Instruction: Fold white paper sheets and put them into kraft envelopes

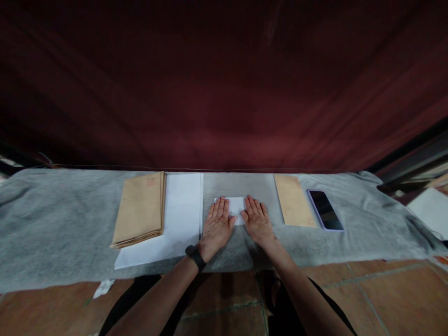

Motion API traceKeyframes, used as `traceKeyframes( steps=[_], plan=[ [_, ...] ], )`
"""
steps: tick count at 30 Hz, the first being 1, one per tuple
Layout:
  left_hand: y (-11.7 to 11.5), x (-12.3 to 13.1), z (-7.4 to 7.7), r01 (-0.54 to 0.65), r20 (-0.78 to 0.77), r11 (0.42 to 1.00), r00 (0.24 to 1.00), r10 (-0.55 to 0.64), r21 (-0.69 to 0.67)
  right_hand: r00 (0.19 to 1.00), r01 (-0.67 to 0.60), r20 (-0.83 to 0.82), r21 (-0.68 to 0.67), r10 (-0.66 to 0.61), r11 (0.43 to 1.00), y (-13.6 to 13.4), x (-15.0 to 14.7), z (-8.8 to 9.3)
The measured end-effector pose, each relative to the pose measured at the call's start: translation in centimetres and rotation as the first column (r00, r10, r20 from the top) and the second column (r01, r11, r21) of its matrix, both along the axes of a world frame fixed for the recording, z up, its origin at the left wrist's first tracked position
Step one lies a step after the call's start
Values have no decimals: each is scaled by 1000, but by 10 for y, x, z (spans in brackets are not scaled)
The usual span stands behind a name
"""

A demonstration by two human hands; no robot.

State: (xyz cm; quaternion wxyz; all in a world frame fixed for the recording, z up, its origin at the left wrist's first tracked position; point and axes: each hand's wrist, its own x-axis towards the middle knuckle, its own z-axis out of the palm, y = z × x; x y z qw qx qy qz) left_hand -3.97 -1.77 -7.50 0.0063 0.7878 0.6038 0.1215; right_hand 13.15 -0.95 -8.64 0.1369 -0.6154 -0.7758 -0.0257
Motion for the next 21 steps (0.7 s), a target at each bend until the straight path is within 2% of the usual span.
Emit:
traceKeyframes(
  steps=[8, 13, 17, 21],
  plan=[
    [-1, -2, 5, -11, 38, 1000, 999, 12, -16, 997, 49, -64, -2, -49, 999, 4, 17, 5],
    [-1, 0, 5, -29, 25, 1000, 999, 29, -13, 977, 154, -141, -33, -157, 988, 5, 14, 18],
    [-1, -1, 3, -24, 34, 1000, 999, 24, 7, 947, 203, -228, -114, -225, 972, 5, 11, 19],
    [-2, -1, 2, -16, 45, 1000, 999, 15, 25, 869, 201, -404, -237, -285, 950, 11, 12, 15]
  ],
)
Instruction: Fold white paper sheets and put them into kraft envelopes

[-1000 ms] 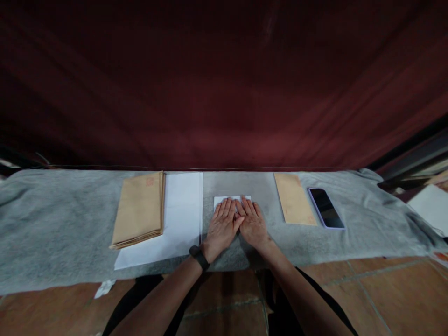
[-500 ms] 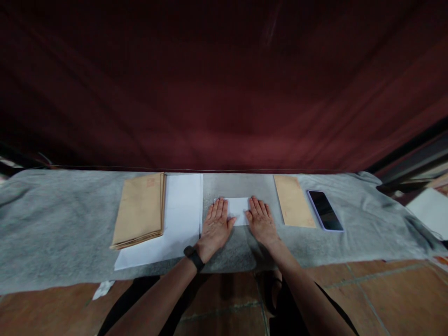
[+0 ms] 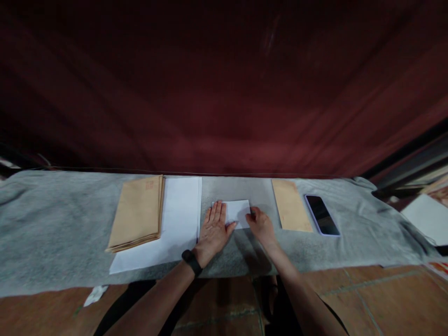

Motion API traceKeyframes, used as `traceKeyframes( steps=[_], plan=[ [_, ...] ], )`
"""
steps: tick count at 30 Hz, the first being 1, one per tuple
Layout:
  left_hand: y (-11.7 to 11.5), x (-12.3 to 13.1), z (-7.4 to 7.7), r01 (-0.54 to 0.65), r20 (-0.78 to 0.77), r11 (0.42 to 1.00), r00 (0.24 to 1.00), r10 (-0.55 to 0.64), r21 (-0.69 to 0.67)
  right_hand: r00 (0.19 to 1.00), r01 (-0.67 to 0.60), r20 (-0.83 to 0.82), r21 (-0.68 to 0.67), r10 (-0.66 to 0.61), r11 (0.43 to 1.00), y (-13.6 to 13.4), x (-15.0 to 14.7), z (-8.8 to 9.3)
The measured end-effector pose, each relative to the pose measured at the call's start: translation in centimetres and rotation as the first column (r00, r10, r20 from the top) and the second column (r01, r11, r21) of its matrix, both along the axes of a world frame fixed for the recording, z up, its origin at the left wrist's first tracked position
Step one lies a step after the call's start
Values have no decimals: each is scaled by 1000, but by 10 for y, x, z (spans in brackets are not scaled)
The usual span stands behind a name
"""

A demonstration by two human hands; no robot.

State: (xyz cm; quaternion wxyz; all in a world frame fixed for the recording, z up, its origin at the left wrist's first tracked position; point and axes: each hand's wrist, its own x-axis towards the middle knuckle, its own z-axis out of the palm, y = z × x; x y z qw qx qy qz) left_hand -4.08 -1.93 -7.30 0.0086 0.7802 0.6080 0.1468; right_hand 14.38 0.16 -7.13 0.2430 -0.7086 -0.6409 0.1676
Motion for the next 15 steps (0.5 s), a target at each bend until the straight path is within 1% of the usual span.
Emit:
traceKeyframes(
  steps=[2, 4, 6, 7, 8, 9, 10, 11, 12, 13, 14, 15],
  plan=[
    [1, 0, 3, 6, 22, 1000, 1000, -6, -11, 986, -31, -167, -8, 30, 999, 4, 1, 2],
    [3, 0, 9, 16, 90, 1000, 996, -14, -25, 933, -51, -352, 64, 70, 997, 7, 2, 11],
    [4, 1, 20, 38, 234, 999, 972, -30, -29, 884, 22, -460, 215, 81, 976, 5, 3, 24],
    [4, 3, 27, 54, 342, 998, 939, -38, -36, 883, 78, -464, 302, 75, 950, 1, 4, 31],
    [3, 5, 33, 74, 472, 996, 881, -40, -53, 906, 113, -418, 390, 67, 914, -3, 4, 38],
    [1, 8, 39, 108, 613, 990, 790, -34, -85, 941, 92, -330, 465, 76, 881, -8, 5, 44],
    [-1, 12, 45, 157, 748, 979, 664, -7, -129, 970, 23, -217, 520, 106, 854, -14, 4, 49],
    [-4, 16, 50, 217, 854, 961, 518, 36, -173, 985, -74, -91, 554, 149, 829, -19, 3, 52],
    [-7, 20, 53, 276, 924, 938, 371, 96, -208, 979, -186, 35, 561, 202, 806, -25, 0, 53],
    [-9, 23, 56, 323, 958, 917, 237, 160, -233, 955, -295, 148, 551, 256, 781, -30, -3, 54],
    [-11, 26, 58, 351, 967, 902, 124, 221, -252, 921, -389, 239, 529, 308, 754, -35, -6, 53],
    [-11, 28, 59, 357, 960, 895, 28, 277, -268, 883, -467, 304, 502, 356, 728, -39, -10, 52]
  ],
)
